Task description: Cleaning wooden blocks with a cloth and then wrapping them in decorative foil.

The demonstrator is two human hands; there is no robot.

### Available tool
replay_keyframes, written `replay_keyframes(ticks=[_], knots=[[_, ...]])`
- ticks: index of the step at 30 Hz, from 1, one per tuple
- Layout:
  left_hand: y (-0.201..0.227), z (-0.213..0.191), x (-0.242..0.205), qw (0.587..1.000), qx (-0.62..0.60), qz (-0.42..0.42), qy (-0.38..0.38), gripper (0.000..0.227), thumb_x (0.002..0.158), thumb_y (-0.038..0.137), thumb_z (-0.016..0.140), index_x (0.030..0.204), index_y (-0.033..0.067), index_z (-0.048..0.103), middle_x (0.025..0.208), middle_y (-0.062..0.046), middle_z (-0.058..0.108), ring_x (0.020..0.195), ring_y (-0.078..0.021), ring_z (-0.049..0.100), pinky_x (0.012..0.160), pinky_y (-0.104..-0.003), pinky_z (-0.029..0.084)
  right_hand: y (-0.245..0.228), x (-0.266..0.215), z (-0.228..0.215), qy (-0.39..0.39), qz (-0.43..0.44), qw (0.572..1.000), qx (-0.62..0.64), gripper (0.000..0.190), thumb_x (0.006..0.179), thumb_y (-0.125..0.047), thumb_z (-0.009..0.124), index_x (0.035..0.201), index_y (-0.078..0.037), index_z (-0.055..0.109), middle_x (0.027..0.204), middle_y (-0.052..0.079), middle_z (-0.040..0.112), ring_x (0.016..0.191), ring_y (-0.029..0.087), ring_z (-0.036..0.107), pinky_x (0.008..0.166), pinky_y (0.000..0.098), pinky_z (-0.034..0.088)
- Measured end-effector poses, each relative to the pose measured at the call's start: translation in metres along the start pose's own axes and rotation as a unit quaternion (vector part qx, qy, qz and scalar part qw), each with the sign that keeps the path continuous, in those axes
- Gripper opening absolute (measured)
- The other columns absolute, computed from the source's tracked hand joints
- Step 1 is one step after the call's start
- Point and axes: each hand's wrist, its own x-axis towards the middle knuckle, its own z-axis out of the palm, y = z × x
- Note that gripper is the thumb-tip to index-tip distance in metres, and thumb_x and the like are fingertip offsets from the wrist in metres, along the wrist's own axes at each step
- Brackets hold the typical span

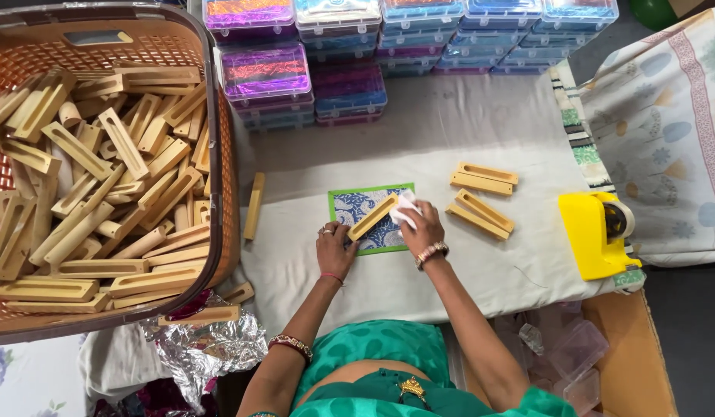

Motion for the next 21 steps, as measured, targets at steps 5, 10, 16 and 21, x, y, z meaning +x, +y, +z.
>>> replay_keyframes(ticks=[5, 10, 16, 21], knots=[[-0.003, -0.003, 0.003, 1.0, -0.013, -0.005, -0.011, 0.043, 0.071, 0.02, 0.087, 0.109, 0.0132, 0.069, 0.122, -0.008, 0.058, 0.118, -0.0312, 0.053, 0.098, -0.046, 0.044, -0.022, 0.043, 0.014, -0.124, 0.006, 0.986, -0.112, 0.026, 0.083, -0.019, 0.074, 0.108, -0.02, 0.075, 0.125, 0.006, 0.065, 0.113, 0.027, 0.057, 0.091, 0.0392, 0.055], [-0.007, -0.005, 0.006, 0.999, -0.018, -0.008, -0.028, 0.043, 0.07, 0.022, 0.088, 0.108, 0.0143, 0.07, 0.121, -0.007, 0.059, 0.117, -0.0299, 0.054, 0.098, -0.045, 0.045, -0.032, 0.049, 0.019, -0.199, 0.001, 0.961, -0.191, 0.029, 0.089, -0.023, 0.071, 0.117, -0.018, 0.068, 0.122, 0.0, 0.068, 0.116, 0.024, 0.057, 0.093, 0.0388, 0.055], [-0.008, -0.005, 0.007, 0.999, -0.013, -0.001, -0.03, 0.045, 0.067, 0.021, 0.089, 0.107, 0.014, 0.07, 0.119, -0.007, 0.059, 0.114, -0.0304, 0.056, 0.095, -0.045, 0.046, -0.059, 0.034, 0.028, -0.355, 0.025, 0.921, -0.159, 0.022, 0.093, -0.031, 0.067, 0.112, -0.02, 0.067, 0.116, 0.002, 0.069, 0.115, 0.022, 0.059, 0.094, 0.038, 0.055], [-0.012, 0.0, 0.008, 0.999, 0.013, -0.002, -0.033, 0.046, 0.067, 0.014, 0.085, 0.11, 0.0152, 0.07, 0.12, -0.005, 0.061, 0.114, -0.0287, 0.058, 0.094, -0.044, 0.047, -0.066, 0.015, 0.038, -0.323, -0.1, 0.939, -0.06, 0.025, 0.087, -0.025, 0.069, 0.111, -0.018, 0.069, 0.113, 0.01, 0.07, 0.113, 0.028, 0.064, 0.092, 0.043, 0.054]])
